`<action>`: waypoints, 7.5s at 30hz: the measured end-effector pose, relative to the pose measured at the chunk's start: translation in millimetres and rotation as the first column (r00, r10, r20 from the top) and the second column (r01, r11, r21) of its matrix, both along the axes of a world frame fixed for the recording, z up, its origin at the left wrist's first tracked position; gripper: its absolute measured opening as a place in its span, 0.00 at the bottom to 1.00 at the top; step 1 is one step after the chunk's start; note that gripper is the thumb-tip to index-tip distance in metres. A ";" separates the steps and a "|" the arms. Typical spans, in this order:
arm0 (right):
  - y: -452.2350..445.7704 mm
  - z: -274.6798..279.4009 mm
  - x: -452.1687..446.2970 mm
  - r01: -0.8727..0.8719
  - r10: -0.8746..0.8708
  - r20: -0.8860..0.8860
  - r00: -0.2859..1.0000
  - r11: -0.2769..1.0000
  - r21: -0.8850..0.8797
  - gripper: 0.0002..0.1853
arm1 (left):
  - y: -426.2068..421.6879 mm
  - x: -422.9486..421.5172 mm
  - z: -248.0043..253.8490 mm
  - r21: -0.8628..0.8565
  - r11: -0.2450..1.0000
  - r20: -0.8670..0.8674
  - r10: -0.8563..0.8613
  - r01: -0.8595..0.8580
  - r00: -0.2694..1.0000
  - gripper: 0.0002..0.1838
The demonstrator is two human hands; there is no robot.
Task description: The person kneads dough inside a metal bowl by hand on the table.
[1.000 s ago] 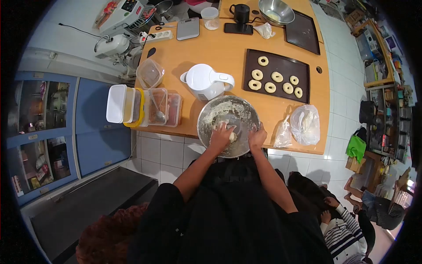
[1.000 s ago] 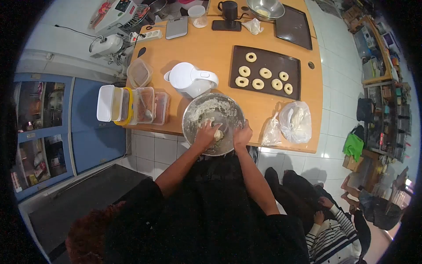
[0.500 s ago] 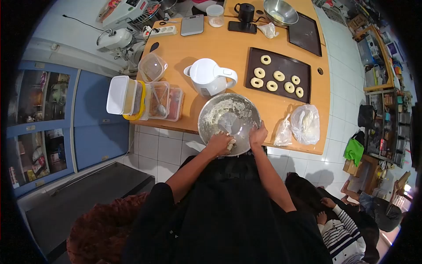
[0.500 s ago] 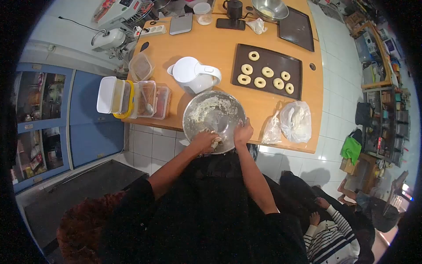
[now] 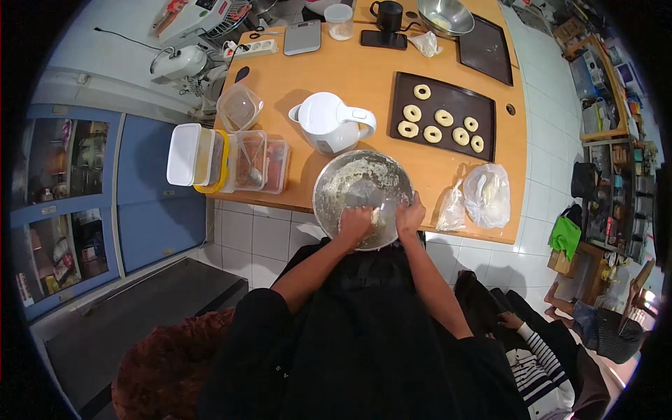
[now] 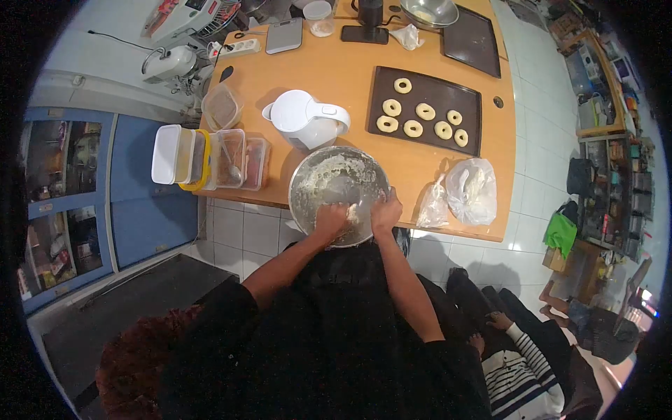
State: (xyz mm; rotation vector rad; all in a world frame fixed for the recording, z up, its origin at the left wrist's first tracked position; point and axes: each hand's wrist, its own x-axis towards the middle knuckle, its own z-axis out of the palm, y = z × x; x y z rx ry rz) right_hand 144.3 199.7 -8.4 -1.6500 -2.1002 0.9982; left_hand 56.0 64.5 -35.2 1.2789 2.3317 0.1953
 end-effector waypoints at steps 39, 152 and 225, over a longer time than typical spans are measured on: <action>2.1 11.2 -6.3 -0.058 0.058 0.007 0.998 0.998 0.009 0.15 | -17.1 -7.1 70.7 -0.331 0.942 0.296 0.050 0.053 0.954 0.32; 1.3 -40.1 23.1 0.056 -0.066 -0.363 0.929 0.998 -0.040 0.19 | 18.5 11.1 -13.1 0.210 0.978 0.182 -0.049 0.010 0.982 0.27; -0.3 -3.2 5.1 0.073 -0.074 -0.056 0.996 0.997 -0.031 0.14 | 22.6 11.6 -8.1 -0.038 0.999 -0.018 0.038 -0.039 0.999 0.35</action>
